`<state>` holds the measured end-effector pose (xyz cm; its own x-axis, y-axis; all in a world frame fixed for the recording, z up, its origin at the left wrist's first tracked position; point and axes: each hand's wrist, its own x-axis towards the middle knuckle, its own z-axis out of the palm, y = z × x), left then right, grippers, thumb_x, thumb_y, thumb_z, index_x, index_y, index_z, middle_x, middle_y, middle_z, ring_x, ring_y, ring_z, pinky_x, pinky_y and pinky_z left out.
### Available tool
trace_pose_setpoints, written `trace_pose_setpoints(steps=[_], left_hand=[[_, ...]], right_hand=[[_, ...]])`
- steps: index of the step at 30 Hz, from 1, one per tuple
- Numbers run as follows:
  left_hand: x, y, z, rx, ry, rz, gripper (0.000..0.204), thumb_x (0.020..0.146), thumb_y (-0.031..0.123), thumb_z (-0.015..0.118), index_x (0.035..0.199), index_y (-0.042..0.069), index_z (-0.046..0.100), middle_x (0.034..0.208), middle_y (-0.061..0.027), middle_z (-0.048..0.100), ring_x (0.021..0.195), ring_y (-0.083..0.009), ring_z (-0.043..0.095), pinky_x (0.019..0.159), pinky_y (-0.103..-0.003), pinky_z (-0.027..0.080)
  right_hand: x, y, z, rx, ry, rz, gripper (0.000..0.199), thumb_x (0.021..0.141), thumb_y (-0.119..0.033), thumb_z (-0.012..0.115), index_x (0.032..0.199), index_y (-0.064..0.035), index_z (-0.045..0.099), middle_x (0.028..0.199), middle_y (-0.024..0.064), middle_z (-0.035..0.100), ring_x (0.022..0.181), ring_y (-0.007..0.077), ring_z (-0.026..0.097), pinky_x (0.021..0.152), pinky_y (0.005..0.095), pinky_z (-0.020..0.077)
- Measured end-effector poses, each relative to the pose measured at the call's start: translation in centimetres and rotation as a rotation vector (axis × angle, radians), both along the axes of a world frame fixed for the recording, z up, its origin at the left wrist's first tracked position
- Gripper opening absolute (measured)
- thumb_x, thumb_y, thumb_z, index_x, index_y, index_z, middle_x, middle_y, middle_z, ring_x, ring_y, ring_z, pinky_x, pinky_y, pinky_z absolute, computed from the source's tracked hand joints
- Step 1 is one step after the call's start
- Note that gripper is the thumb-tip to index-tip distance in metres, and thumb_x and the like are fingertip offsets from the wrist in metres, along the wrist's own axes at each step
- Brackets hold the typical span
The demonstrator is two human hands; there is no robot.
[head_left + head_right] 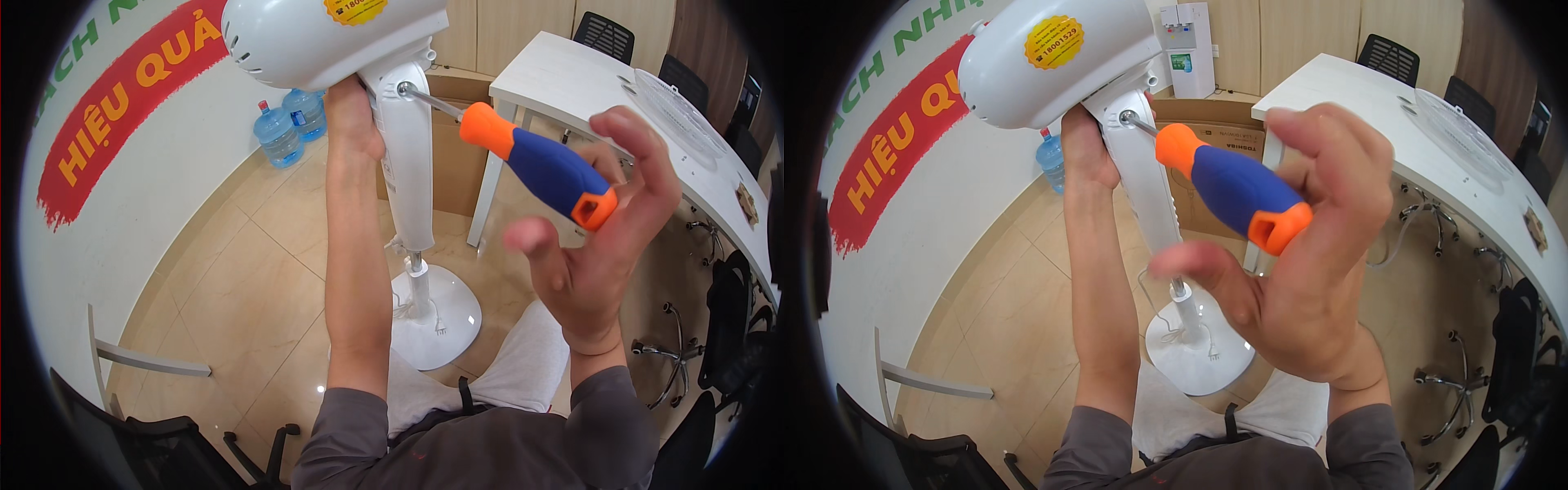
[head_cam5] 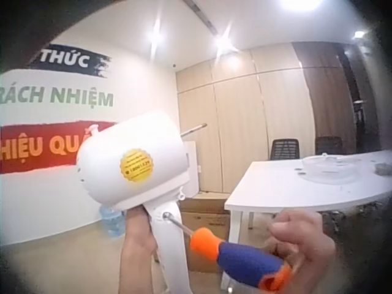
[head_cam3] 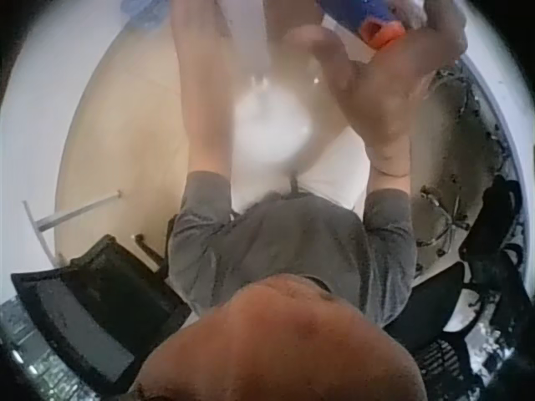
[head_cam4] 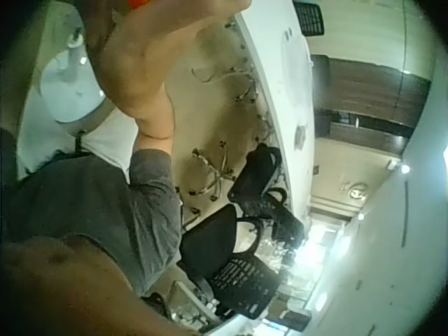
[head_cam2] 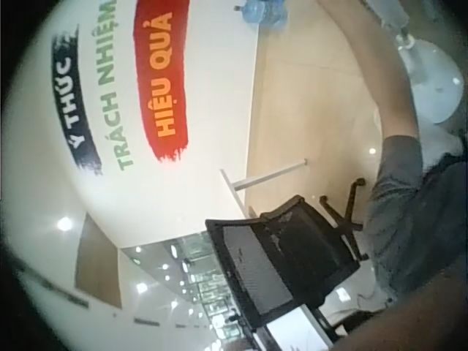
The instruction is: Use a screwdriver to remove screws and take apart the housing of a white electric standing fan.
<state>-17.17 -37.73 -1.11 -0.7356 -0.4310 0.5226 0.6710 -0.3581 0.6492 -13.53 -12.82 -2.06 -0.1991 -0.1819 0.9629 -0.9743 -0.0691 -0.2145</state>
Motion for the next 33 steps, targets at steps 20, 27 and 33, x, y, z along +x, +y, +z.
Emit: trace_pose_setpoints(steps=[20, 27, 33], left_hand=[[-0.4, 0.2, 0.0, 0.018, 0.027, -0.039, 0.053, 0.098, 0.044, 0.033, 0.113, -0.002, 0.055, 0.088, -0.018, 0.064, 0.073, -0.0245, 0.066, 0.061, -0.036, 0.057], [-0.9, -0.5, -0.5, 0.034, 0.041, -0.062, 0.053, 0.098, 0.044, 0.033, 0.113, -0.001, 0.056, 0.088, -0.0156, 0.065, 0.072, -0.0214, 0.065, 0.062, -0.034, 0.057], [-0.5, 0.3, -0.2, -0.012, 0.033, -0.051, 0.052, 0.099, 0.043, 0.032, 0.115, 0.0, 0.056, 0.091, -0.0143, 0.065, 0.076, -0.0207, 0.066, 0.065, -0.033, 0.058]], right_hand=[[0.2, 0.2, 0.1, 0.008, -0.034, 0.012, 0.059, 0.078, 0.003, 0.064, 0.123, -0.009, 0.028, 0.12, 0.0173, 0.04, 0.097, 0.0214, 0.049, 0.087, 0.0354, 0.0458], [-0.4, -0.1, -0.3, 0.01, 0.094, 0.087, 0.061, 0.078, 0.001, 0.067, 0.123, -0.01, 0.027, 0.121, 0.0173, 0.038, 0.098, 0.0211, 0.049, 0.084, 0.0361, 0.0483], [-0.4, 0.1, -0.2, 0.077, 0.024, -0.098, 0.058, 0.078, -0.002, 0.069, 0.118, -0.0114, 0.029, 0.119, 0.0167, 0.039, 0.096, 0.0199, 0.049, 0.08, 0.0337, 0.0497]])
